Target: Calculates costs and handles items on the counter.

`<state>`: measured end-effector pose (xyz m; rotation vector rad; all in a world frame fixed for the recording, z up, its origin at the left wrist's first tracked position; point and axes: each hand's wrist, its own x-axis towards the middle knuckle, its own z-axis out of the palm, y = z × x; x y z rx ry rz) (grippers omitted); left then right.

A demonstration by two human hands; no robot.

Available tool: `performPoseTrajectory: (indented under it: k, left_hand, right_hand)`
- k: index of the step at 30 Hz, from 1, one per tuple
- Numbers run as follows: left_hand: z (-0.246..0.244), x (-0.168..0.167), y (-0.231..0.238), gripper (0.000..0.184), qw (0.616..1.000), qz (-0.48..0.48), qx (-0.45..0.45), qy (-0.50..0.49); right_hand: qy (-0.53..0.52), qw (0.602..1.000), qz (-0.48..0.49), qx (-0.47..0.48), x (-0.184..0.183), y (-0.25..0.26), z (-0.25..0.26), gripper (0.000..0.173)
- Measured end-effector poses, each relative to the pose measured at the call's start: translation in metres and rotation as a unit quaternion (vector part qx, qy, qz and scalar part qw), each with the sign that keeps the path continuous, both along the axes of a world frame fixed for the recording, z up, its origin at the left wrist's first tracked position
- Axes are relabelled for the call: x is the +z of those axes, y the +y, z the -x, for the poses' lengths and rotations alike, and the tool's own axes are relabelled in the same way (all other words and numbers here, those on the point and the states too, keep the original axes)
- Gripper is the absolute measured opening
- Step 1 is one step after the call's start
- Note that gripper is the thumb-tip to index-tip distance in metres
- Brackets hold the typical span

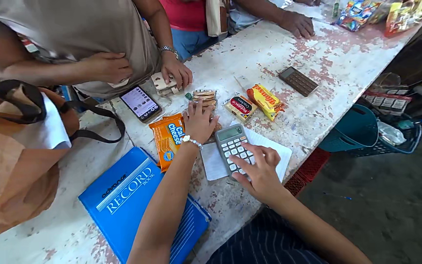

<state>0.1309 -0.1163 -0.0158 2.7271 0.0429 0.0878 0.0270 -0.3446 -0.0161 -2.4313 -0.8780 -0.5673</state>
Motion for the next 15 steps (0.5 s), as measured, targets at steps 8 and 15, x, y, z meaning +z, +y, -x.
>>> performPoseTrajectory:
  k: [8, 15]
  left_hand:
    - [0.000, 0.002, -0.001, 0.050, 1.000, 0.003, 0.003, 0.005]
    - [-0.005, 0.003, 0.000, 0.049, 1.000, 0.011, -0.003, 0.004]
  right_hand:
    - [-0.005, 0.999, -0.036, -0.040, 0.009, -0.019, 0.002, 0.049]
    - [-0.006, 0.998, -0.017, -0.059, -0.008, -0.039, 0.015, 0.049]
